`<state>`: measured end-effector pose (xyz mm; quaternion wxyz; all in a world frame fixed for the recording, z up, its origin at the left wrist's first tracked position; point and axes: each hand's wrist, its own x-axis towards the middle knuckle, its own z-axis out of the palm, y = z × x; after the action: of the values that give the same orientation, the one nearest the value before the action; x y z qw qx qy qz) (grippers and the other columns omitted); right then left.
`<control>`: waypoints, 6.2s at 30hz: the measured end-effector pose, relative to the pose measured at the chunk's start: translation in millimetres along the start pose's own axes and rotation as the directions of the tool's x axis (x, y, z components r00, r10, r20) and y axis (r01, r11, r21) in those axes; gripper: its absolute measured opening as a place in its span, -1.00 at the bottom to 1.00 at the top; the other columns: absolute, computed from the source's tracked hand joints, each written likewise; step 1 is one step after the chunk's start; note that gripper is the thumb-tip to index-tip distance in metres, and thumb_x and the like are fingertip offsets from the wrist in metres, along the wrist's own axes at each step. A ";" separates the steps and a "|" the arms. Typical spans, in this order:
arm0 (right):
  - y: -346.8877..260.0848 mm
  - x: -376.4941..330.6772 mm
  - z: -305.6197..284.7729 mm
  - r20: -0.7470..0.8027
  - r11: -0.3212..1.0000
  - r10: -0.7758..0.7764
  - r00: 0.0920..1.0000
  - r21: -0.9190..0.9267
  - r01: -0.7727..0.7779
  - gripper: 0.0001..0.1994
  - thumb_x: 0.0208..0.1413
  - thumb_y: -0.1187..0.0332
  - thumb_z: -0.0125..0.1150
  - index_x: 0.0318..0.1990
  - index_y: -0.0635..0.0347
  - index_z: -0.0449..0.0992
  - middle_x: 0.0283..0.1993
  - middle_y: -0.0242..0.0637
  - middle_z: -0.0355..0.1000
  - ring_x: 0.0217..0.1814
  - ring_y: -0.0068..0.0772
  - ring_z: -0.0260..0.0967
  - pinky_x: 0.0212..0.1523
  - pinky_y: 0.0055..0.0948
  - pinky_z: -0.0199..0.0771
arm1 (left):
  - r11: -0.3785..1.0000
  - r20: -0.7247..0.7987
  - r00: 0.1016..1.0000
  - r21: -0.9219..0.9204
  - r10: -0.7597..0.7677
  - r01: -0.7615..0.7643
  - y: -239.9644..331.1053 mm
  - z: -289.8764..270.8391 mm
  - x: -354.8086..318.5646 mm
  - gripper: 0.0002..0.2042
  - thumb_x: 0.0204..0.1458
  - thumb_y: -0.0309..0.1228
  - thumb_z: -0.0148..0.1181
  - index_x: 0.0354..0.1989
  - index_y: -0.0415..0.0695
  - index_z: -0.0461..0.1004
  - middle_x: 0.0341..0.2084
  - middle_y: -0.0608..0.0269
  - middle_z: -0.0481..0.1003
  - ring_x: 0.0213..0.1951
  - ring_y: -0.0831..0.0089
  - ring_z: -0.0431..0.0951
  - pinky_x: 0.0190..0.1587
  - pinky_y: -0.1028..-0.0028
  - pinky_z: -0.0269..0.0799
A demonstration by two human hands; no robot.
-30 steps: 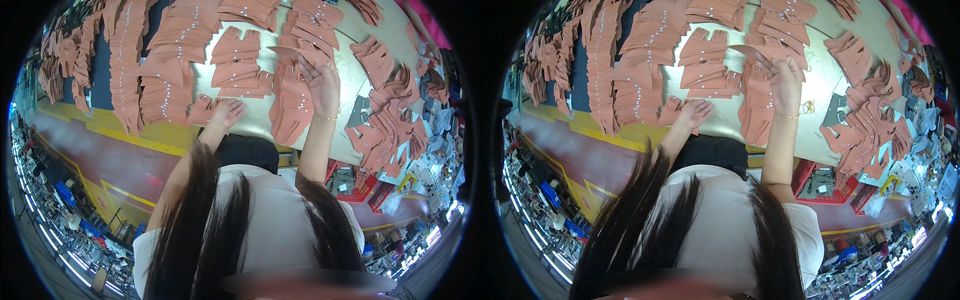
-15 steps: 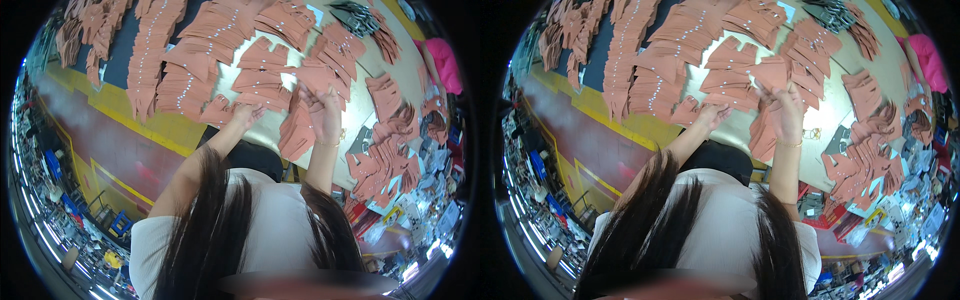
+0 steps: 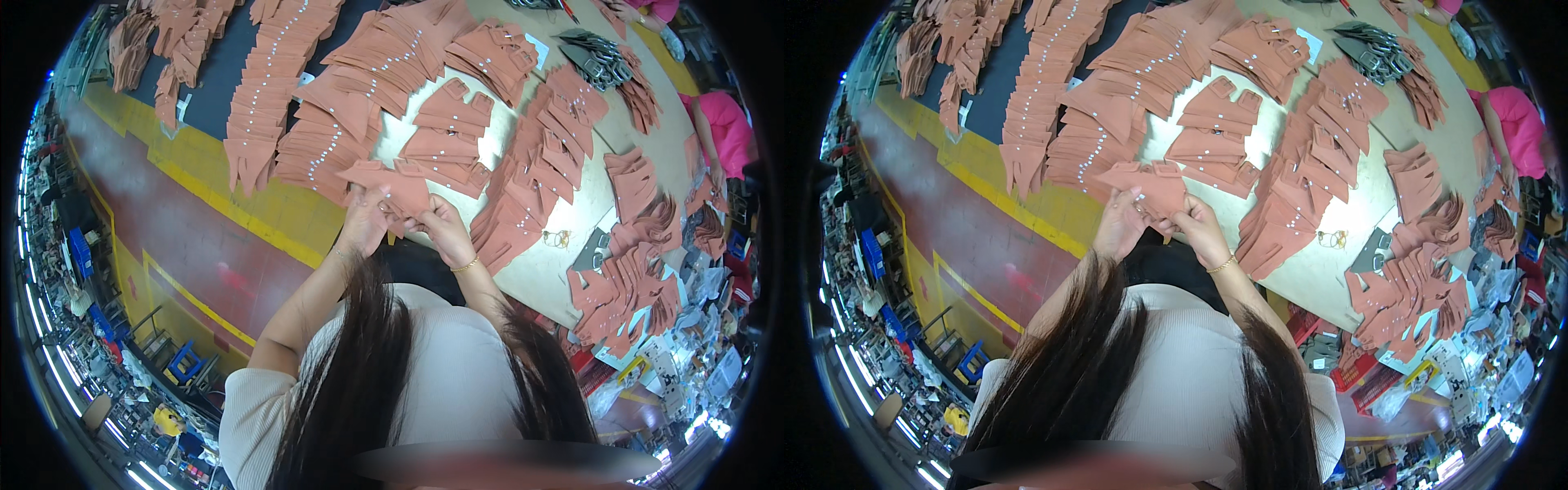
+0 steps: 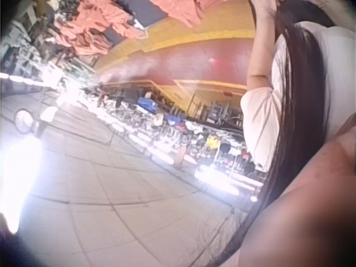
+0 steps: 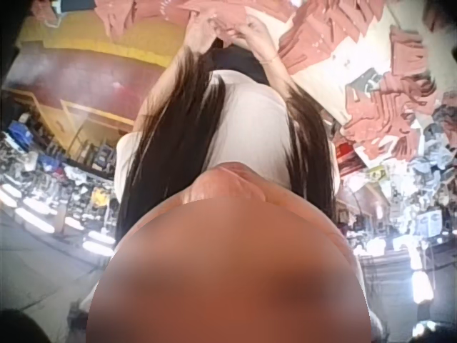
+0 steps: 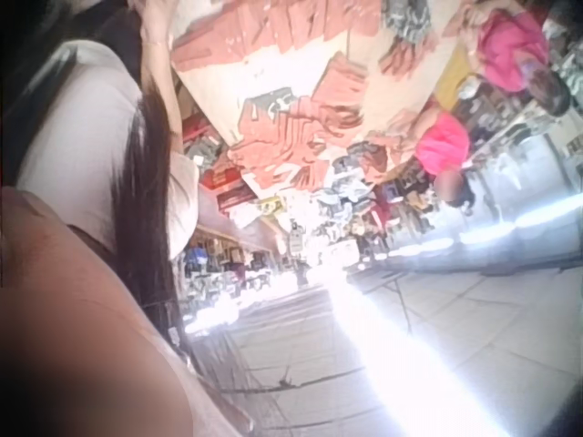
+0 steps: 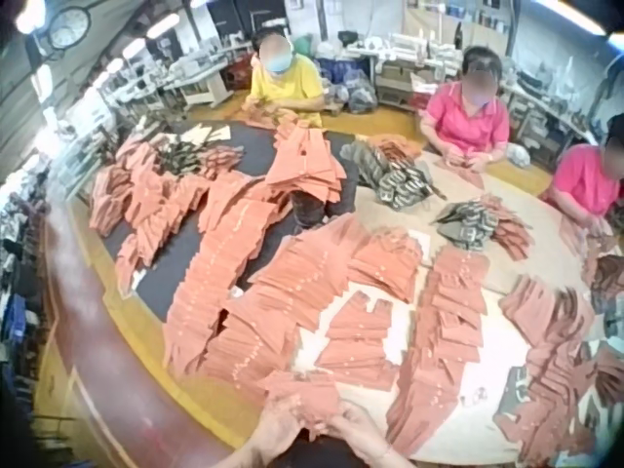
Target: The person folds small pink fabric pieces on a table and stacks them into neat piles. They then handle a stack of grey fabric pieces with buckles, separating and restacking them.
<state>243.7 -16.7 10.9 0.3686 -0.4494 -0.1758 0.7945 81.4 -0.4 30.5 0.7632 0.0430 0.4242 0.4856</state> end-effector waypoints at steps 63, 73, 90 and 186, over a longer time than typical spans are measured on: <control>-127.1 -70.5 -312.0 -0.562 0.024 -0.790 0.244 0.370 0.929 -0.73 0.18 0.44 -0.01 0.04 0.06 0.30 0.05 -0.41 0.34 0.07 -0.37 0.31 0.12 -0.29 0.36 | 0.499 0.508 0.770 0.817 -0.386 -0.290 -83.3 178.9 69.0 -0.72 0.13 -0.50 -0.02 0.02 -0.25 0.30 -0.13 0.21 0.38 -0.08 0.51 0.39 -0.02 0.52 0.31; -93.4 -12.5 -485.9 -0.938 0.543 -0.068 0.341 0.252 0.801 -0.76 0.12 0.25 0.13 -0.17 0.21 0.37 -0.28 -0.19 0.43 -0.32 -0.28 0.44 -0.35 -0.30 0.52 | 0.381 0.193 0.944 0.921 -0.267 -0.080 -65.1 129.7 99.3 -0.76 0.12 -0.49 -0.04 -0.04 -0.26 0.33 -0.23 0.21 0.46 -0.24 0.49 0.47 -0.16 0.54 0.34; -135.5 -1.1 -356.7 -0.896 0.932 -0.233 0.378 -0.094 0.351 -0.65 0.06 0.11 0.14 -0.54 0.24 0.41 -0.72 -0.36 0.29 -0.79 -0.60 0.10 -0.76 -0.57 0.06 | 0.326 0.043 0.958 0.944 -0.285 0.054 -33.2 64.5 73.1 -0.69 0.11 -0.39 0.04 0.01 -0.24 0.32 -0.20 0.23 0.46 -0.17 0.49 0.47 -0.14 0.54 0.33; -25.4 34.5 -32.9 -0.142 0.990 -0.060 0.988 0.121 0.078 -0.97 0.14 0.49 -0.01 -0.28 0.22 0.31 -0.17 -0.19 0.44 -0.20 -0.37 0.47 -0.26 -0.47 0.53 | 0.942 0.131 0.976 -0.266 -0.173 0.202 -12.5 26.6 89.4 -0.58 0.16 -0.15 -0.07 0.08 -0.18 0.24 -0.03 0.13 0.37 0.03 0.27 0.38 0.03 0.17 0.31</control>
<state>271.1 24.2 -11.3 0.4349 -0.4728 -0.1146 0.7577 123.6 71.8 -12.7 0.8257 -0.0796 0.3131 0.4624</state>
